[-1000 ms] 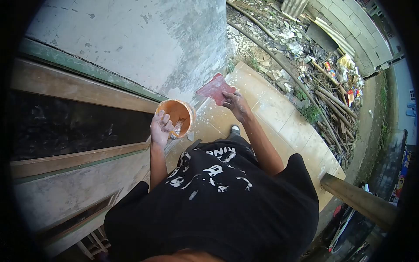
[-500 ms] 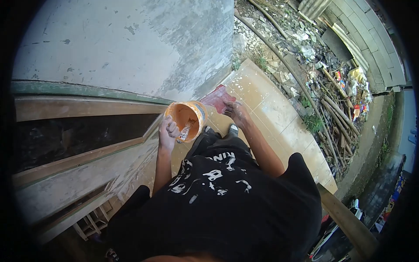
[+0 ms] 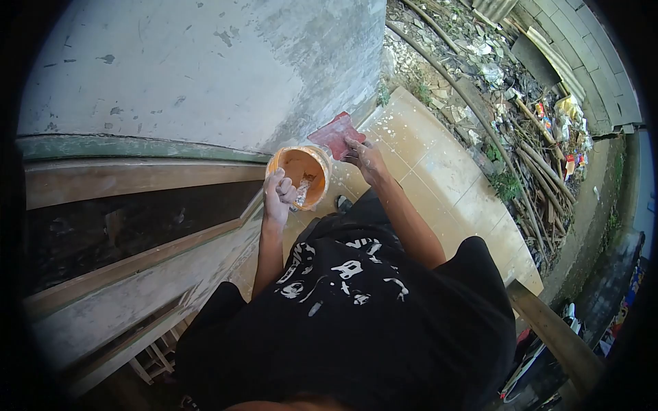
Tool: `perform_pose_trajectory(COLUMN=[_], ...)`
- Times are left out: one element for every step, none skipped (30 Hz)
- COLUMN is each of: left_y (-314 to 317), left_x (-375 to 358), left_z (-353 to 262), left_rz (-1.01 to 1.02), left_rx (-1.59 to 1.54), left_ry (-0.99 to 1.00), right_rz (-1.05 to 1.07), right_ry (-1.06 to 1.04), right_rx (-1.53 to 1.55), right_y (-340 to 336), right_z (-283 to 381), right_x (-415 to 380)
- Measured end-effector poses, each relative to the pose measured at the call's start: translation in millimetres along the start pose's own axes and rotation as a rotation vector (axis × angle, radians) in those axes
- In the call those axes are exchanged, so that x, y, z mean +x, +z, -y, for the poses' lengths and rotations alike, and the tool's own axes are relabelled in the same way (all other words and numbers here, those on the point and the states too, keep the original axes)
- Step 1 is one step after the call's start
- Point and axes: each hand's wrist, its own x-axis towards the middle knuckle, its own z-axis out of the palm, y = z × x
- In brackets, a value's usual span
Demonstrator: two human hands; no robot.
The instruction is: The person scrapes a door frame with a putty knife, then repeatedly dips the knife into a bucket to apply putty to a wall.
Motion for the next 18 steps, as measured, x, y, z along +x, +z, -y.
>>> perform_pose_trajectory(left_y=[-2.2, -6.0, -10.0, -11.1, -12.0, -17.6, -22.3, -27.4, -31.7, -32.4, -35.0, -39.9, -45.9, -47.5, -56.0, -61.3, -67.4, -76.4], left_x=[0.1, -1.2, -4.3, -6.7, -8.6, -10.7, -14.8, -19.7, -23.7, -28.9, -31.3, -34.1, -39.8, -44.4, -46.9, -50.1, -52.9, -54.7], left_z=[-1.6, -6.0, -10.5, -15.2, -19.4, -22.6, -26.3, -28.7, -29.1, -31.8, -30.1, -28.3, -27.4, -28.7, -25.0, -25.5, -27.5, -28.4], left_rz=[-0.024, -0.049, -0.052, -0.075, -0.1, -0.102, -0.109, -0.107, -0.104, -0.121, -0.13, -0.124, -0.121, -0.1, -0.11, -0.102, -0.087, -0.077], left_rx=[-0.017, -0.03, -0.016, -0.002, 0.007, 0.019, 0.013, 0.018, 0.017, 0.028, 0.011, -0.003, -0.012, -0.006, -0.002, 0.0, 0.002, 0.011], left_ry=[-0.003, -0.007, -0.007, -0.008, -0.007, -0.008, -0.008, -0.016, -0.019, -0.028, -0.022, -0.024, -0.033, -0.029, -0.046, -0.066, -0.084, -0.099], right_rz=[-0.019, -0.011, -0.011, -0.011, -0.006, 0.022, 0.049, 0.066, 0.07, 0.088, 0.104, 0.11, 0.106, 0.097, 0.085, 0.126, 0.1, 0.076], right_ry=[0.015, 0.013, 0.007, 0.0, -0.002, -0.009, -0.011, 0.011, 0.02, 0.024, 0.027, 0.035, 0.05, 0.059, 0.063, 0.041, 0.033, 0.009], right_rx=[0.011, 0.029, -0.002, -0.043, -0.045, -0.027, -0.011, -0.058, -0.075, -0.069, -0.061, -0.073, -0.076, -0.123, -0.164, -0.169, -0.189, -0.181], right_y=[3.2, 7.8, 11.0, 13.2, 16.7, 22.2, 29.5, 35.2, 39.7, 46.7, 52.0, 54.9, 56.3, 56.7, 56.4, 56.0, 56.3, 57.6], right_z=[-6.4, -13.9, -20.6, -22.9, -25.3, -30.1, -34.9, -37.1, -40.1, -41.6, -43.6, -48.1, -54.2, -60.5, -67.2, -73.2, -80.9, -89.6], right_x=[6.0, 11.8, 16.1, 20.9, 26.5, 31.7, 32.9, 35.6, 36.6, 36.3, 35.7, 38.6, 41.0, 45.0, 48.9, 49.7, 51.8, 53.5])
